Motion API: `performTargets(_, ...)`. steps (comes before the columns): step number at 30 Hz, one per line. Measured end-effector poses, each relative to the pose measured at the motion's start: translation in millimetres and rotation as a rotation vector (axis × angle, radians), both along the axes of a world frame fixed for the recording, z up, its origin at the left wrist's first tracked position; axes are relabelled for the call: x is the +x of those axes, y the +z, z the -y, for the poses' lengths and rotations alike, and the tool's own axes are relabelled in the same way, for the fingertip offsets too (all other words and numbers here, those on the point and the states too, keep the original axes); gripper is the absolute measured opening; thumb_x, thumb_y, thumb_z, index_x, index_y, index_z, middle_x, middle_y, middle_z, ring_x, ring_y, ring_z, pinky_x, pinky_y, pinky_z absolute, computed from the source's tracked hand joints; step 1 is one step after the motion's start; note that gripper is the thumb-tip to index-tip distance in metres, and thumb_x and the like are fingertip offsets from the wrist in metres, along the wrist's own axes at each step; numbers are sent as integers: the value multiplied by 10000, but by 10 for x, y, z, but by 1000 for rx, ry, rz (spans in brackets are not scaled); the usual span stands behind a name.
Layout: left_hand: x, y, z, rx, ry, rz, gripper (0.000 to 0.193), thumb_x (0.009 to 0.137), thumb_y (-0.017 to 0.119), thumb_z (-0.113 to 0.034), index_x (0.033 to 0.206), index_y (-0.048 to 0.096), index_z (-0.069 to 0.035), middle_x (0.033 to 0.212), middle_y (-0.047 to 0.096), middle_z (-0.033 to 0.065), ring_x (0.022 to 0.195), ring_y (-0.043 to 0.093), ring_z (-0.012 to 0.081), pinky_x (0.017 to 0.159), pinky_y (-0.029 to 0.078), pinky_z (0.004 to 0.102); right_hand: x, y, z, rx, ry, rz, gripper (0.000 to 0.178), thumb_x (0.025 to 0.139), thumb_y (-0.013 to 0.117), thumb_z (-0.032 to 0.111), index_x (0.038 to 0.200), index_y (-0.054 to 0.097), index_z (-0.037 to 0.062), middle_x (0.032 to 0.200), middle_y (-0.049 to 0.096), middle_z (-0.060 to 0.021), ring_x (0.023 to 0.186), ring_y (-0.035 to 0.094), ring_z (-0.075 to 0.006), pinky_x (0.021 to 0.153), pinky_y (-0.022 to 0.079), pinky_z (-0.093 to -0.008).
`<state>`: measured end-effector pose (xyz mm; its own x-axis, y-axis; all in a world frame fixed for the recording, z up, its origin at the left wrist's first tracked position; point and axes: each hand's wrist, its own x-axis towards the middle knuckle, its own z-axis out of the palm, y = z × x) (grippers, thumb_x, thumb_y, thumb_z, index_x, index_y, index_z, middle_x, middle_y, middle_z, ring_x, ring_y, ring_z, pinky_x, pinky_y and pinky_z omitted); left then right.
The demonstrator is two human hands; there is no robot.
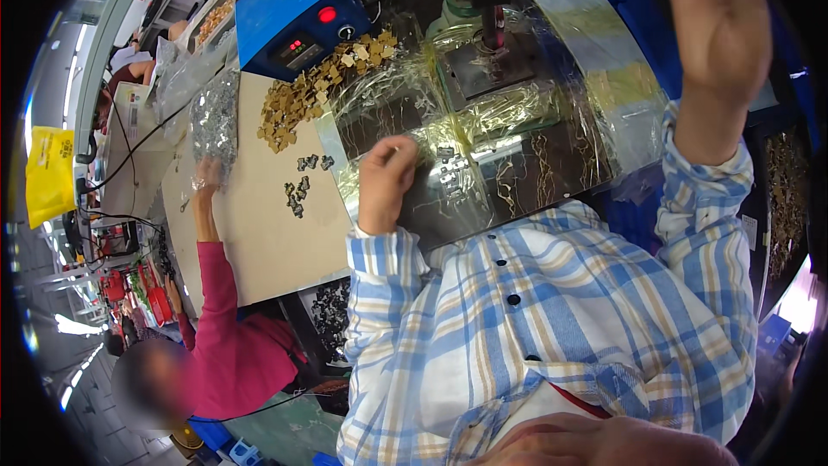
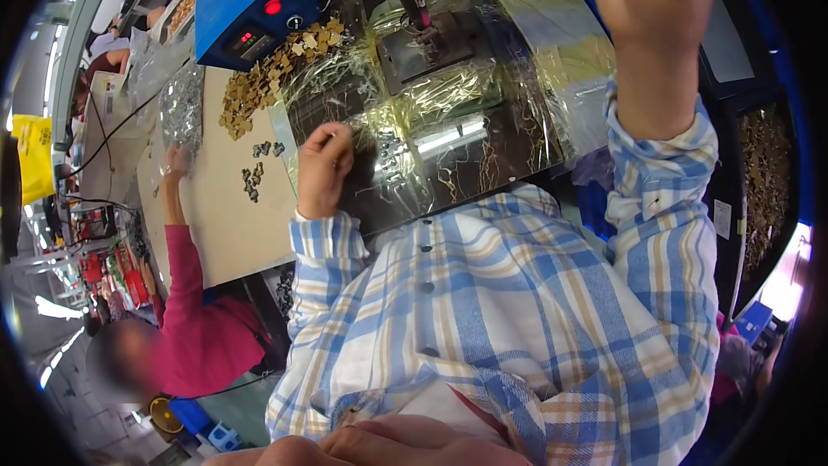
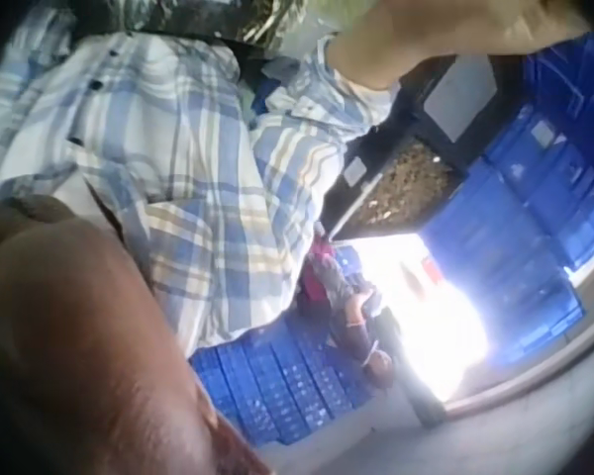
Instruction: Processing small metallic components using a workbench-mounted press machine.
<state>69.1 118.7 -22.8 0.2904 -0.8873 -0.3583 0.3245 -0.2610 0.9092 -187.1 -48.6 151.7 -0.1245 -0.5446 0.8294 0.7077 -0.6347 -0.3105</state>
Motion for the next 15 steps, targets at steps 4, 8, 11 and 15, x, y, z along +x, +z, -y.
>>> performTargets(4, -299, 19, -35, -224, -147, 899, 84, 768, 644, -77, 829, 643, -20, 775, 600, 80, 684, 593, 190, 625, 465, 271, -224, -149, -18, 414, -12, -453, 219, 804, 534, 6, 1016, 588, 3, 970, 624, -125, 854, 589, -212, 774, 465, -316)
performTargets(8, -357, 4, 21, -226, -179, 1156, 73, 746, 624, -65, 813, 639, -39, 772, 572, 133, 678, 572, 310, 602, 457, 353, -212, -292, 27, 394, 82, -398, 190, 804, 511, -25, 982, 576, -10, 878, 602, -106, 816, 576, -188, 756, 459, -288)
performTargets(11, -364, 6, 51, -187, -152, 1217, 44, 761, 601, -54, 796, 622, -38, 756, 565, 129, 676, 566, 316, 589, 447, 360, -236, -288, 49, 408, 47, -397, 184, 810, 502, -26, 978, 575, -10, 898, 604, -109, 825, 575, -185, 757, 459, -290)
performTargets(15, -395, 73, 162, -358, -8, 1227, 42, 774, 588, -51, 810, 597, -33, 765, 555, 132, 675, 559, 313, 578, 435, 356, -282, -278, 118, 377, 58, -343, 185, 808, 499, -32, 976, 574, -13, 915, 607, -110, 835, 577, -186, 767, 460, -291)
